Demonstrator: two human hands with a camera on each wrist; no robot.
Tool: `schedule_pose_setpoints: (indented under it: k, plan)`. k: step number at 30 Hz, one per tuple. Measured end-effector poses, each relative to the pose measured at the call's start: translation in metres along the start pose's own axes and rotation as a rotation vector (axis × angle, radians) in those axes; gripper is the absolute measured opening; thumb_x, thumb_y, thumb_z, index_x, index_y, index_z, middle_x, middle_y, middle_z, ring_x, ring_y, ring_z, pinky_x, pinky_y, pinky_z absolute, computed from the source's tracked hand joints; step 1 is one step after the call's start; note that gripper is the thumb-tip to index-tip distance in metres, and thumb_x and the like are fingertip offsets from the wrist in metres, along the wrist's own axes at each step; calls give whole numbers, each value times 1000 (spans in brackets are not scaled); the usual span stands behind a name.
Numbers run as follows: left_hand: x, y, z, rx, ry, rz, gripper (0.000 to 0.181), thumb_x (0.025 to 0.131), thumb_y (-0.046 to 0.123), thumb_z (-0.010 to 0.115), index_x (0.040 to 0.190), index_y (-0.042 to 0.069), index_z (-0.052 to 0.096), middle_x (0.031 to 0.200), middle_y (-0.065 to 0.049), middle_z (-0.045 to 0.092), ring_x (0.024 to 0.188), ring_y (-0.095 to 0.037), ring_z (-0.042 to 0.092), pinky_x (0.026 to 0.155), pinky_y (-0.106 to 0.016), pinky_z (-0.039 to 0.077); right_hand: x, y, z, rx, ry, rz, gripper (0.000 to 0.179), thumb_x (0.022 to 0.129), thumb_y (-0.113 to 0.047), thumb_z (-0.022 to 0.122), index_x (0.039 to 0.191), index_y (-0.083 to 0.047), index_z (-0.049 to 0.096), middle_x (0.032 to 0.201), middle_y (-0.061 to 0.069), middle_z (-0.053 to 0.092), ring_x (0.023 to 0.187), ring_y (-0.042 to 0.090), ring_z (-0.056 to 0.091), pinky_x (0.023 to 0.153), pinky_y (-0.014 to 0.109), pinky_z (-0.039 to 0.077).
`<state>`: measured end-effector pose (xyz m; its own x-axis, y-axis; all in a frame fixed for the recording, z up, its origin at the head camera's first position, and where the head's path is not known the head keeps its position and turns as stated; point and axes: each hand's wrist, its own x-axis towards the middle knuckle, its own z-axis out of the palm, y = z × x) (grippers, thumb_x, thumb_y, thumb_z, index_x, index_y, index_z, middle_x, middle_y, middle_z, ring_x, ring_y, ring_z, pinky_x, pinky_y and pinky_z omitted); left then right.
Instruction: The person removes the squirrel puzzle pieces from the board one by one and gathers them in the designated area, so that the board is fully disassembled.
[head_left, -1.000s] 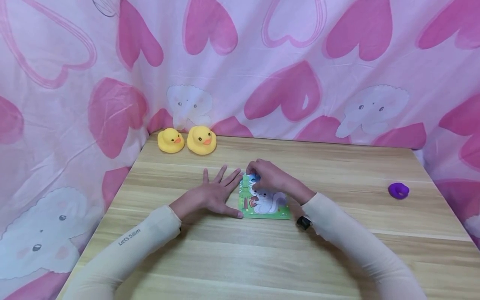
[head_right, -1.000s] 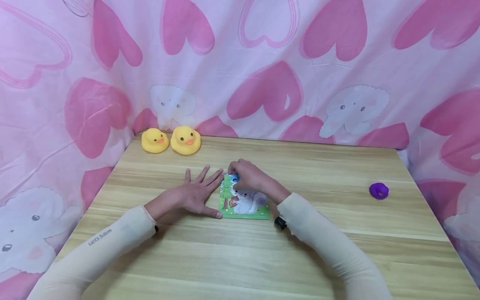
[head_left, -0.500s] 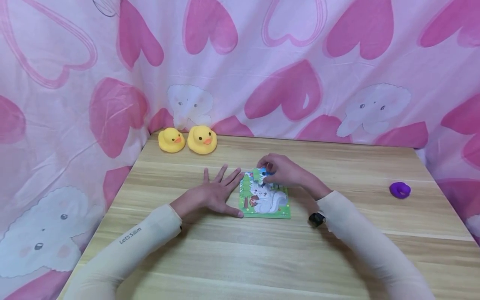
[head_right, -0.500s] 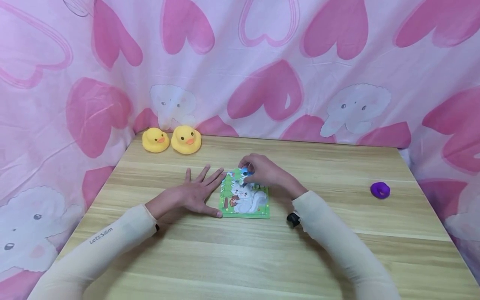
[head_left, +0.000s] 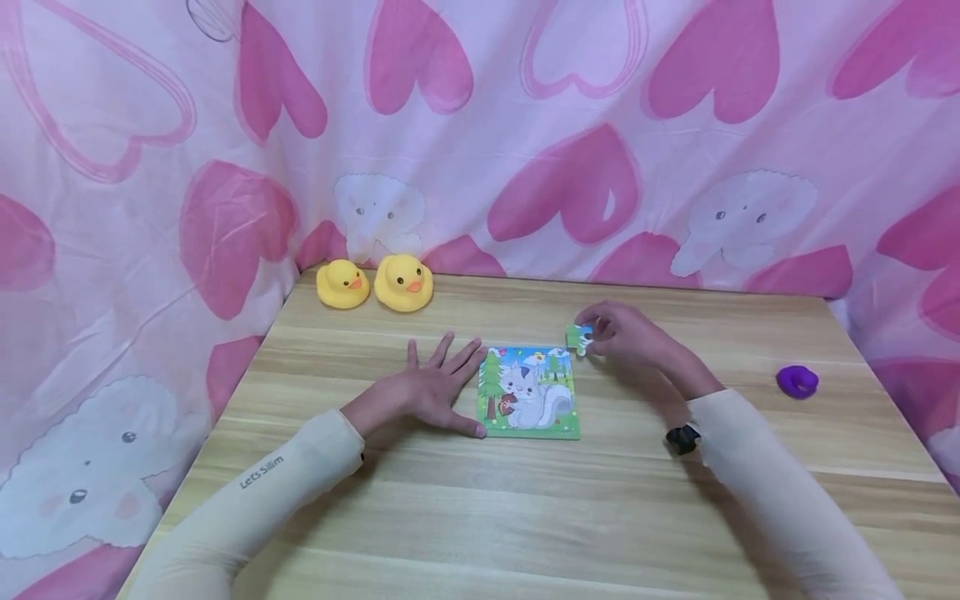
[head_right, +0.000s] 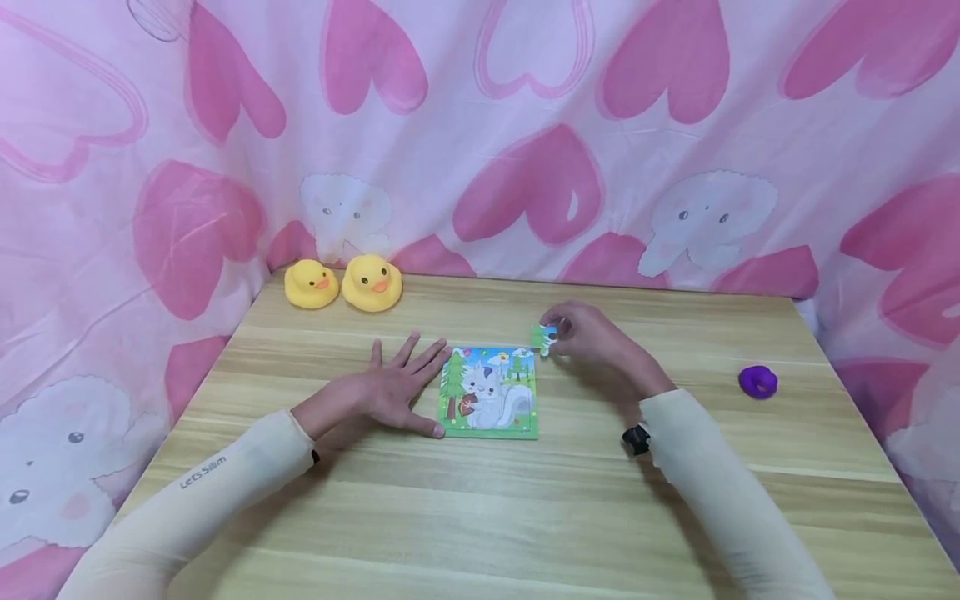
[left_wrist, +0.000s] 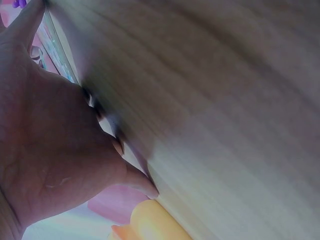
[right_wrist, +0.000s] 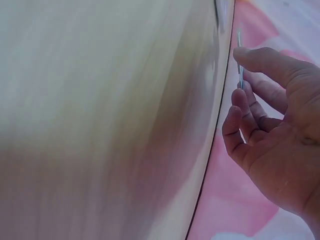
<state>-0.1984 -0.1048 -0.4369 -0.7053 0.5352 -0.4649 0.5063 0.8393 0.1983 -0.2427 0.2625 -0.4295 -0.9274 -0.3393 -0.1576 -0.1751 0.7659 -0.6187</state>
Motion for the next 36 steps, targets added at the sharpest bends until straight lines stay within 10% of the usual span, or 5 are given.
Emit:
schedule_pose_setpoints:
  k: [16, 36]
  plan:
    - [1, 1, 4, -7, 12, 19, 130, 78, 96, 55, 169, 34, -14, 178, 10, -21, 164, -37, -23, 116, -87, -11, -10, 26, -10, -56, -39, 9, 44, 94, -8, 78, 136, -11, 67, 121, 9, 66, 112, 30, 61, 102, 48, 55]
    - [1, 0, -1, -4, -2, 10, 131, 78, 94, 57, 169, 33, -14, 178, 9, -22, 164, -38, -24, 115, -87, -11, -6, -34, 23, -121, -38, -91, 45, 92, -18, 82, 135, -10, 70, 127, 8, 70, 117, 29, 66, 104, 52, 56]
